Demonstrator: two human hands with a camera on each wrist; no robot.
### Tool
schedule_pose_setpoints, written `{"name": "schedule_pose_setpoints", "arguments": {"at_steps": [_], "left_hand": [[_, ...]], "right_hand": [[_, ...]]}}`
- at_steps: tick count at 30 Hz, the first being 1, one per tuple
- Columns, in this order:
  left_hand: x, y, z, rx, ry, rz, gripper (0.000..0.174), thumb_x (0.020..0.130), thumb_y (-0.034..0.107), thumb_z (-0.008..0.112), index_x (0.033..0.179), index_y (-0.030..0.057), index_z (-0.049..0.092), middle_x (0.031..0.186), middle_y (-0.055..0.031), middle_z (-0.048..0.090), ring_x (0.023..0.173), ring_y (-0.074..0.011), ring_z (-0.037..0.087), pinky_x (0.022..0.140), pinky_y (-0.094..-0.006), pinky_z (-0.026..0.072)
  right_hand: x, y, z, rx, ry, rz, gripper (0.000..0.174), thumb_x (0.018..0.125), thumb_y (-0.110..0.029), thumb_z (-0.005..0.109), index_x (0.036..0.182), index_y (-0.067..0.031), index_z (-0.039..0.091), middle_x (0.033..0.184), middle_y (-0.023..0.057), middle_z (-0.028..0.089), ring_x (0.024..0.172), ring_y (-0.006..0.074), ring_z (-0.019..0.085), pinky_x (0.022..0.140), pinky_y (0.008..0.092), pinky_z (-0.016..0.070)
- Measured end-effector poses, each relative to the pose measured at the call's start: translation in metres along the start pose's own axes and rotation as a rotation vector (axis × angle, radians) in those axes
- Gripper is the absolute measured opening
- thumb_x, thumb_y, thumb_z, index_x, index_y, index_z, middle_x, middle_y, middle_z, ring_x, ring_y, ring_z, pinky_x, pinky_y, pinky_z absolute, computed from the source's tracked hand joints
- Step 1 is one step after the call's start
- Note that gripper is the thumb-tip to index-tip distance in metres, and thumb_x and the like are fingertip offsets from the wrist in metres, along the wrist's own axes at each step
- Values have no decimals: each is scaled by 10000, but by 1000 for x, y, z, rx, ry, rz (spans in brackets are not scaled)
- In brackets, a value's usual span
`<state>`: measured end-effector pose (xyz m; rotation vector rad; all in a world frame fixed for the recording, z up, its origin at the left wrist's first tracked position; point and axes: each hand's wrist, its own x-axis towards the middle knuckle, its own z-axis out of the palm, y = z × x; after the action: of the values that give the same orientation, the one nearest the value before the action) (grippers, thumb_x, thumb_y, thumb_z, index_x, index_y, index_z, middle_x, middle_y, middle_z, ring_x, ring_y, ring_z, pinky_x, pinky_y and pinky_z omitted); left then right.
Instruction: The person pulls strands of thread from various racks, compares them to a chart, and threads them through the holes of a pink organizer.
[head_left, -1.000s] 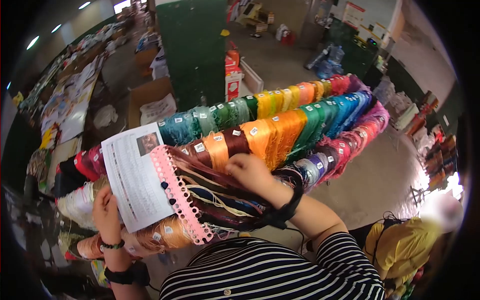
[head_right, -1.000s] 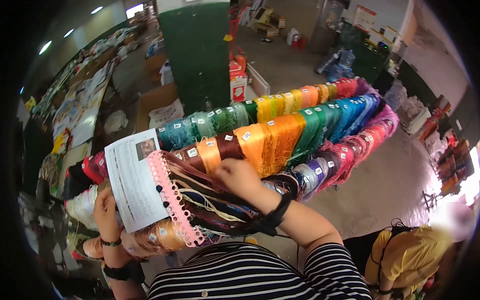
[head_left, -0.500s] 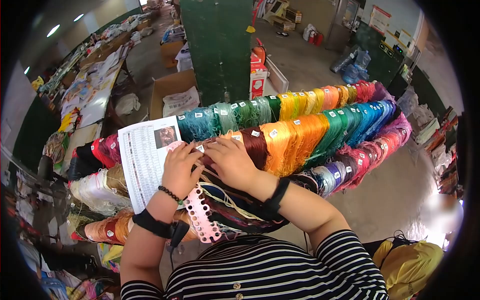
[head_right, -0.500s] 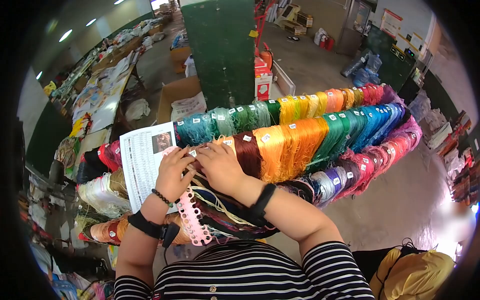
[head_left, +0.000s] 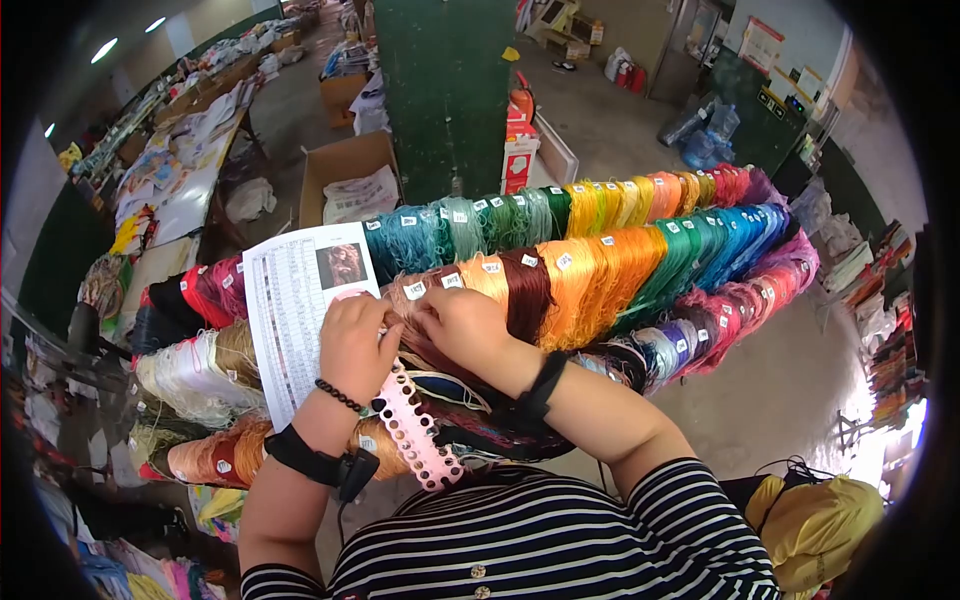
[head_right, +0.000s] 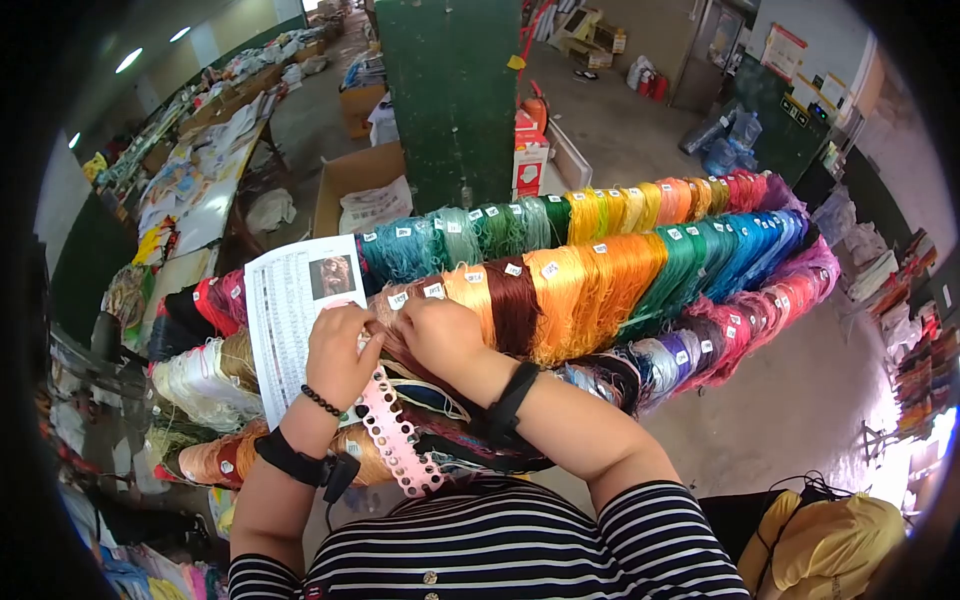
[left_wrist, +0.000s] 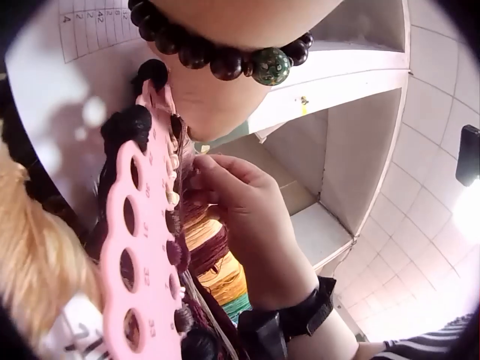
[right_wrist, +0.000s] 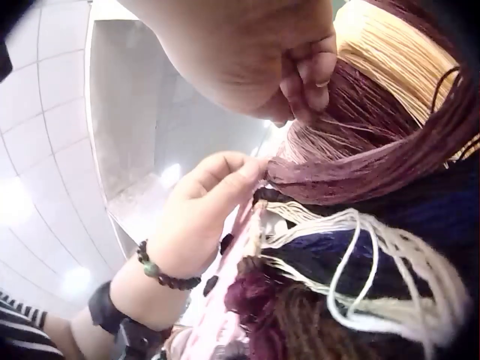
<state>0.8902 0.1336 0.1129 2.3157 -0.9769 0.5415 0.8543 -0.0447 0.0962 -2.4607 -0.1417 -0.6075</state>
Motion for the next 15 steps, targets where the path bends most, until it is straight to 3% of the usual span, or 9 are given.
{"name": "schedule_pose_setpoints", "arguments": {"at_steps": [1, 4, 7, 9, 12, 15], "left_hand": [[3, 0, 2, 20, 8, 12, 136, 742, 110, 700, 844, 41, 643, 917, -111, 587, 918, -329, 539, 912, -454, 405], [6, -5, 5, 70, 28, 36, 124, 715, 74, 698, 822, 51, 638, 862, -105, 576, 881, -324, 536, 874, -446, 407], [3, -12, 5, 121, 33, 22, 133, 692, 68, 689, 818, 72, 645, 847, -82, 565, 884, -303, 534, 923, -460, 387], [-1, -16, 3, 176, -3, -22, 146, 683, 87, 686, 827, 93, 659, 863, -64, 563, 910, -287, 538, 996, -489, 367], [2, -7, -1, 215, 71, -42, 130, 657, 32, 669, 775, 82, 646, 842, -71, 567, 881, -295, 539, 865, -446, 398], [10, 1, 0, 106, 125, 6, 111, 663, 50, 689, 765, 81, 663, 833, -64, 577, 875, -285, 551, 842, -432, 408]], "right_hand": [[0, 1, 6, -7, 4, -11, 152, 808, -206, 646, 793, -56, 622, 737, 155, 638, 667, 349, 627, 583, 451, 497], [4, -6, 3, -88, -50, 29, 197, 764, -186, 676, 936, -93, 651, 871, 118, 667, 776, 311, 636, 658, 422, 496], [14, -3, -5, -190, 146, -439, 277, 750, -135, 657, 1025, -100, 649, 989, 100, 659, 902, 301, 614, 785, 434, 468], [11, 4, -4, -154, 67, -328, 299, 747, -102, 637, 1046, -98, 655, 1045, 96, 648, 978, 298, 589, 854, 437, 437], [11, 21, 2, -39, 83, -256, 283, 733, -48, 639, 1013, -65, 669, 1064, 120, 651, 979, 323, 599, 868, 433, 453], [12, 30, 4, 67, 98, -286, 272, 722, -37, 664, 994, -41, 674, 1060, 139, 657, 962, 339, 609, 862, 433, 469]]}}
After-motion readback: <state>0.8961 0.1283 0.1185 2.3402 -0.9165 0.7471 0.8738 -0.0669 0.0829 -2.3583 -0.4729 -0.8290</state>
